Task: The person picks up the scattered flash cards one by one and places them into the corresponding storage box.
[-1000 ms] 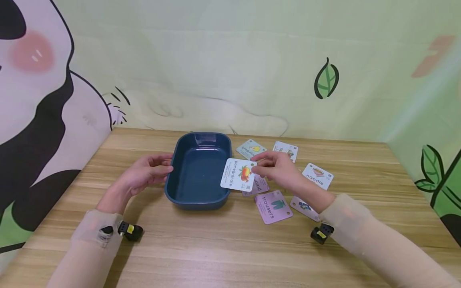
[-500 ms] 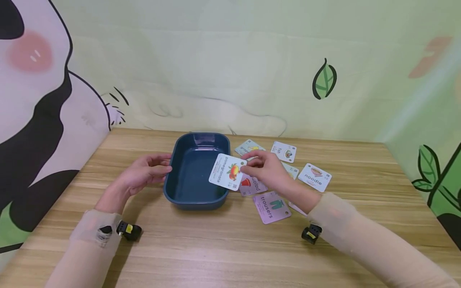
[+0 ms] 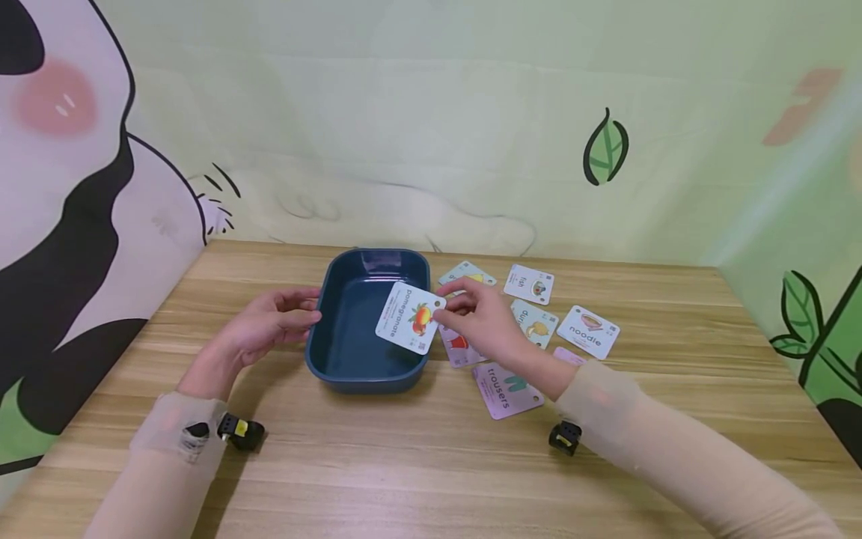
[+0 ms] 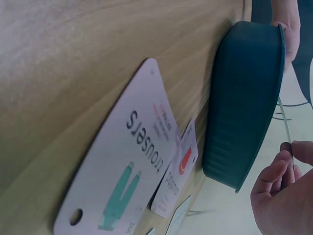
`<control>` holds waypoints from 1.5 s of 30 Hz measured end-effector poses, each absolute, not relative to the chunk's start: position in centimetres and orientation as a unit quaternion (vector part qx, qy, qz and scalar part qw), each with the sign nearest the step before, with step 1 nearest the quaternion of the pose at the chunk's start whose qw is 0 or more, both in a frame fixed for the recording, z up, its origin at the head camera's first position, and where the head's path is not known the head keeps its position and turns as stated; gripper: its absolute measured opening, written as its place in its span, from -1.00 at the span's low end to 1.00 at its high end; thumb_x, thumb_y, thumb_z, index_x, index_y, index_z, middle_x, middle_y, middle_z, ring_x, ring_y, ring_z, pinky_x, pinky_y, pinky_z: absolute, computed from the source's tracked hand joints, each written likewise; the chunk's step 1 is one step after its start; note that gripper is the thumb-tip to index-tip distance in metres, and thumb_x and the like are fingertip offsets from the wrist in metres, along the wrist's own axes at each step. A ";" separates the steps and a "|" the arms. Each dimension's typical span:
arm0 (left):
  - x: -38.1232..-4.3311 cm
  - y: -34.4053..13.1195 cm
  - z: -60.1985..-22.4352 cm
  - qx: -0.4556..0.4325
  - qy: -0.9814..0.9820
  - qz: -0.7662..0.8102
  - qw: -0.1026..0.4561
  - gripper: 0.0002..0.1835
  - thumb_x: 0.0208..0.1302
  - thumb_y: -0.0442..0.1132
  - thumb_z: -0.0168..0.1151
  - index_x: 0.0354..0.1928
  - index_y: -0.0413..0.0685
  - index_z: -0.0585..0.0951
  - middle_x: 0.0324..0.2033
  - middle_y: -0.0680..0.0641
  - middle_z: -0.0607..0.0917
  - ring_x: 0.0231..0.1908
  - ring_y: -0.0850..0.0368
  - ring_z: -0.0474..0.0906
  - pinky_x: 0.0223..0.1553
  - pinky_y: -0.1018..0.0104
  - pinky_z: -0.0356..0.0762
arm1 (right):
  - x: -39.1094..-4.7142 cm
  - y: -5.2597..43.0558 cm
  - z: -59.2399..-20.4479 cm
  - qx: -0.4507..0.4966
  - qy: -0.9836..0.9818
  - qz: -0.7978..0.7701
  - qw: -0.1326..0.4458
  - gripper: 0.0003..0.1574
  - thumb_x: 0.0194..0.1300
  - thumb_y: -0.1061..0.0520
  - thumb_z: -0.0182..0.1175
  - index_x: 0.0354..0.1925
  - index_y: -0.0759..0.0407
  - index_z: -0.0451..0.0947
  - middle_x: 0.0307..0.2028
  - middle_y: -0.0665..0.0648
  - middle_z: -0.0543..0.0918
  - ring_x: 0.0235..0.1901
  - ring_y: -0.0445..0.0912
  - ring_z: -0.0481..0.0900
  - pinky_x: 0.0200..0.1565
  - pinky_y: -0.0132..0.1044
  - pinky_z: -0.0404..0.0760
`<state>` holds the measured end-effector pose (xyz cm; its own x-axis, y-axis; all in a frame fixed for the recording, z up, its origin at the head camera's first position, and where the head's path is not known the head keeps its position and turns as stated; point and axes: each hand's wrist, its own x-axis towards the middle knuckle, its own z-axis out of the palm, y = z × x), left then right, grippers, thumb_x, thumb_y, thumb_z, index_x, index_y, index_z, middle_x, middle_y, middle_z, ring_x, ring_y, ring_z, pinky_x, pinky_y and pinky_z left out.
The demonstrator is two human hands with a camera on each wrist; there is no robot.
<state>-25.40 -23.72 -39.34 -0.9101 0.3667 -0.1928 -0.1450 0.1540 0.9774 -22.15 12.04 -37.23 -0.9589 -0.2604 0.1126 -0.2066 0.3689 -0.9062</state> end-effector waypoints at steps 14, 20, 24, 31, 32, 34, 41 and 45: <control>-25.6 -24.0 -39.7 0.071 0.737 0.642 0.197 -0.34 0.51 -0.33 0.20 0.51 -0.40 0.20 0.10 -0.08 0.55 -0.12 0.21 0.66 -0.04 0.33 0.65 | -22.0 10.2 -38.3 -0.205 0.841 -0.501 0.002 -0.73 0.36 0.23 0.37 0.02 0.16 0.66 -0.27 -0.01 0.78 -0.29 -0.12 0.66 -0.22 -0.31 0.64; -25.7 -23.9 -39.8 0.069 0.737 0.642 0.198 -0.34 0.50 -0.32 0.21 0.51 -0.38 0.22 0.10 -0.08 0.55 -0.11 0.21 0.65 -0.05 0.33 0.66 | -21.8 10.0 -38.6 -0.245 0.847 -0.471 0.004 -0.75 0.37 0.27 0.34 0.01 0.20 0.68 -0.29 0.00 0.77 -0.34 -0.14 0.64 -0.34 -0.30 0.63; -25.7 -23.8 -39.7 0.069 0.735 0.645 0.199 -0.34 0.50 -0.32 0.21 0.51 -0.38 0.22 0.11 -0.10 0.54 -0.13 0.21 0.64 -0.06 0.33 0.66 | -21.8 9.9 -38.7 -0.261 0.851 -0.456 0.004 -0.76 0.38 0.29 0.31 0.01 0.22 0.69 -0.28 0.02 0.77 -0.36 -0.17 0.63 -0.37 -0.33 0.61; -25.7 -23.8 -39.7 0.069 0.737 0.642 0.202 -0.34 0.51 -0.31 0.20 0.52 -0.37 0.21 0.15 -0.15 0.51 -0.11 0.19 0.64 -0.04 0.32 0.65 | -21.6 10.0 -38.6 -0.276 0.857 -0.435 0.026 -0.74 0.41 0.29 0.29 0.04 0.23 0.70 -0.08 0.15 0.76 -0.53 -0.05 0.67 -0.53 -0.32 0.59; -25.7 -23.8 -39.6 0.068 0.737 0.641 0.202 -0.34 0.51 -0.32 0.20 0.52 -0.37 0.21 0.15 -0.16 0.51 -0.11 0.19 0.64 -0.04 0.32 0.65 | -21.6 10.1 -38.6 -0.275 0.856 -0.437 0.030 -0.73 0.42 0.29 0.28 0.07 0.25 0.69 -0.03 0.18 0.75 -0.56 -0.01 0.68 -0.58 -0.31 0.56; -25.7 -23.7 -39.6 0.069 0.737 0.641 0.202 -0.34 0.51 -0.31 0.20 0.52 -0.36 0.21 0.16 -0.17 0.50 -0.11 0.19 0.63 -0.04 0.32 0.65 | -21.5 10.1 -38.6 -0.274 0.854 -0.441 0.035 -0.71 0.41 0.29 0.29 0.08 0.28 0.68 0.03 0.22 0.72 -0.57 0.04 0.69 -0.62 -0.31 0.54; -25.6 -23.7 -39.6 0.064 0.737 0.641 0.202 -0.36 0.51 -0.34 0.19 0.51 -0.36 0.22 0.17 -0.19 0.48 -0.12 0.20 0.63 -0.04 0.33 0.65 | -21.6 10.5 -38.6 -0.268 0.849 -0.453 0.048 -0.71 0.43 0.28 0.28 0.10 0.26 0.67 0.07 0.21 0.70 -0.56 0.07 0.70 -0.62 -0.36 0.48; -25.6 -23.7 -39.6 0.064 0.736 0.642 0.202 -0.35 0.51 -0.33 0.20 0.51 -0.36 0.21 0.17 -0.18 0.48 -0.12 0.20 0.63 -0.05 0.34 0.65 | -21.6 10.8 -38.5 -0.260 0.844 -0.465 0.061 -0.70 0.45 0.25 0.27 0.12 0.23 0.65 0.04 0.23 0.71 -0.52 0.08 0.71 -0.62 -0.38 0.42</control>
